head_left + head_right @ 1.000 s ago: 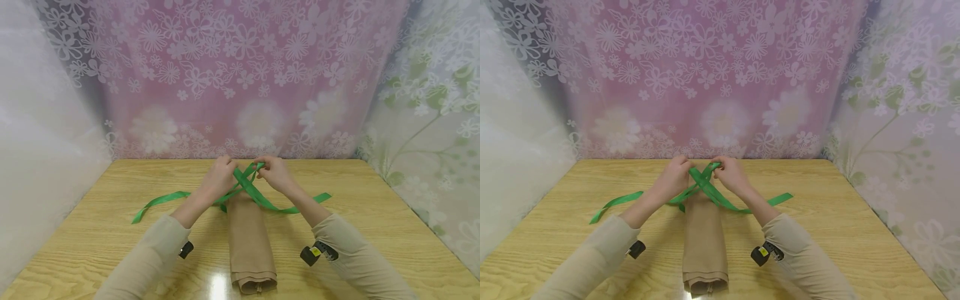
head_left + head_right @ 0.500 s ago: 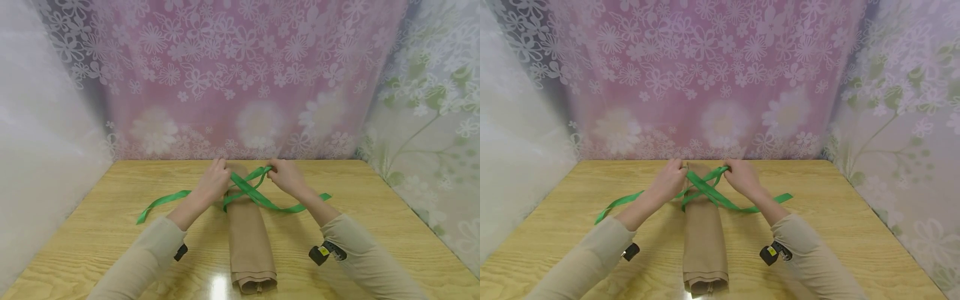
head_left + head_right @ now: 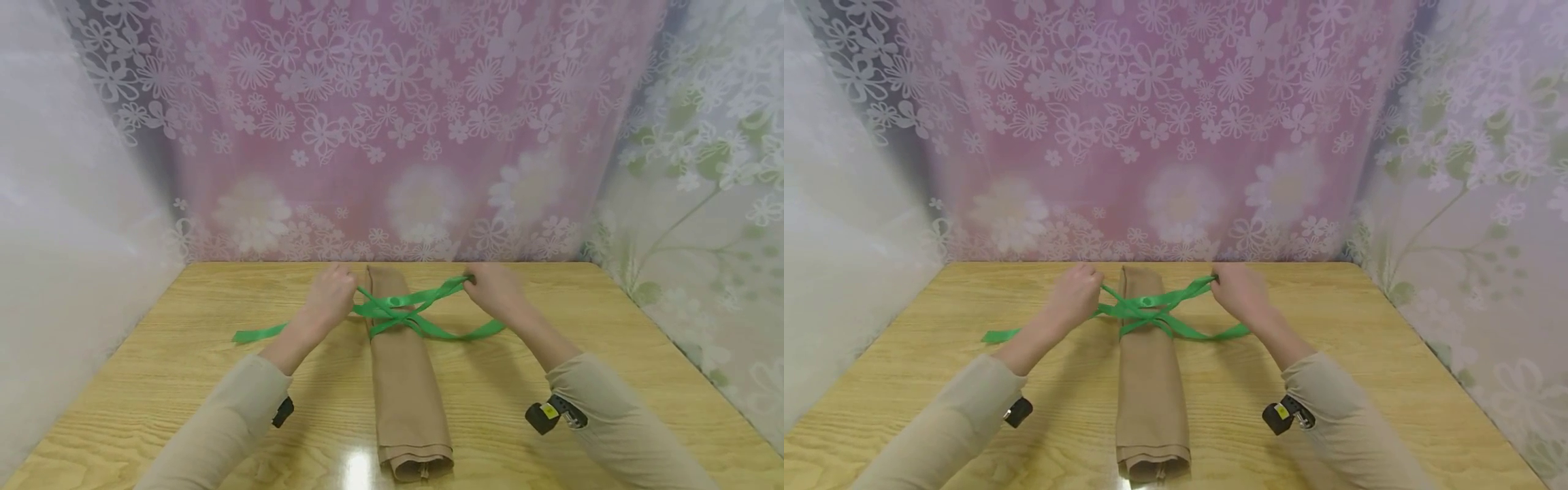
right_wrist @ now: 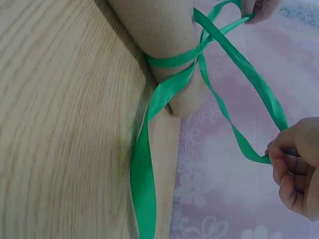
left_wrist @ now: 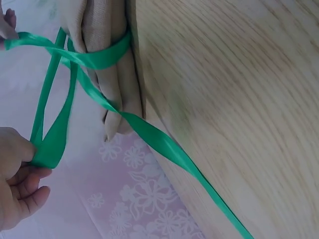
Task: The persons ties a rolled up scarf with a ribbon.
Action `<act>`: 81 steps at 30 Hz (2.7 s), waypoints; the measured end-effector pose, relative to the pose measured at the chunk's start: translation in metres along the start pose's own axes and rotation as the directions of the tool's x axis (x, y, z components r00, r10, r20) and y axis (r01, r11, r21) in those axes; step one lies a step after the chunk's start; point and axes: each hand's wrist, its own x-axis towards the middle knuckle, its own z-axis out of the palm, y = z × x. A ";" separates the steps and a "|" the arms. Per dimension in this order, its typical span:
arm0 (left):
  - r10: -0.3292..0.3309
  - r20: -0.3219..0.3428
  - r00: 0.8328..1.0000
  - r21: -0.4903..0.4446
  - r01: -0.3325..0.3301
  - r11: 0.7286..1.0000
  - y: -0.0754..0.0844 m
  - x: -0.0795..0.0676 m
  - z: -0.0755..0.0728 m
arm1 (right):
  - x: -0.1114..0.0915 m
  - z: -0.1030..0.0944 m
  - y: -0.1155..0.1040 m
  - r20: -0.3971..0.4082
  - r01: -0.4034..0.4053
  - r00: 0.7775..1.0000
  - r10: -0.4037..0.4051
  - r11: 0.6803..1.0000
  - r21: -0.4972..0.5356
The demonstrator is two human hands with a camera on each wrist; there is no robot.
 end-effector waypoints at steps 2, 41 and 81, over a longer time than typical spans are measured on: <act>-0.011 -0.011 1.000 0.019 0.011 1.000 -0.004 -0.001 0.000 | -0.002 -0.003 0.003 0.003 -0.010 1.000 0.010 0.999 -0.039; -0.312 0.021 0.950 0.009 0.312 0.950 -0.082 -0.036 -0.019 | -0.022 -0.030 0.070 -0.234 -0.035 0.971 -0.038 0.953 -0.300; -0.313 0.097 0.945 0.175 0.293 0.940 -0.130 -0.088 -0.054 | -0.061 -0.066 0.146 -0.200 -0.163 0.976 0.092 0.911 -0.379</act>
